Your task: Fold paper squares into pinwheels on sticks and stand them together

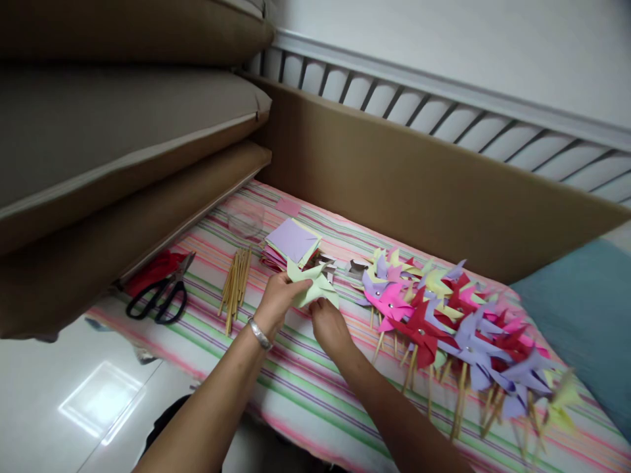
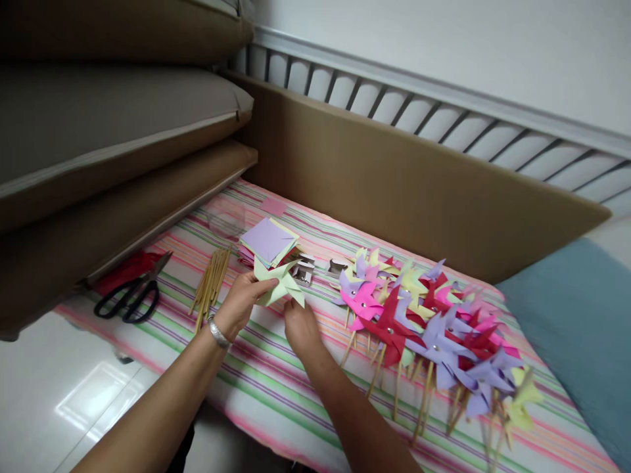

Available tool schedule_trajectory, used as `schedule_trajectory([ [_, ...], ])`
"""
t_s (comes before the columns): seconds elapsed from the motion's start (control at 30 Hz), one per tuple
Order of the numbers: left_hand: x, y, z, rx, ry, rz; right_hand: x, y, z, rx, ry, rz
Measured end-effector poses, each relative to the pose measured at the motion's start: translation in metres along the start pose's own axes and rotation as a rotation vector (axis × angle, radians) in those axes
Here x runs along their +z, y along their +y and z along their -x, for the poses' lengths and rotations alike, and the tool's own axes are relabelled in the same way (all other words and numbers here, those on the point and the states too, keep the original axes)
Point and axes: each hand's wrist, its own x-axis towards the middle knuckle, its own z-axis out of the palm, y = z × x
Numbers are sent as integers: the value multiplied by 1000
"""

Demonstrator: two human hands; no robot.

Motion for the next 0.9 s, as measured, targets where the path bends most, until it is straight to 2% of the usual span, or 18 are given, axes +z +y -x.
schedule_trajectory([
  [0.13, 1, -2, -3, -35, -2, 19, 0, 4, 4, 20, 11, -41],
  [0.4, -5, -6, -8, 14, -30, 28, 3, 19, 5, 60, 23, -235],
  [0.6, -3, -8, -8, 10, -57, 29, 4, 15, -4, 150, 64, -337],
  [0.7, -1, -11, -10, 2, -36, 20, -1, 20, 2, 226, 141, -419],
  [0.8, 2, -17, -12, -18, 23, 1, -17, 34, 22, 325, 258, -527],
  [0.87, 5, -22, -12, -40, 42, -14, -32, 42, 38, 399, 353, -673],
  [0.9, 7, -24, -11, -51, 39, -19, -40, 44, 45, 435, 420, -825],
])
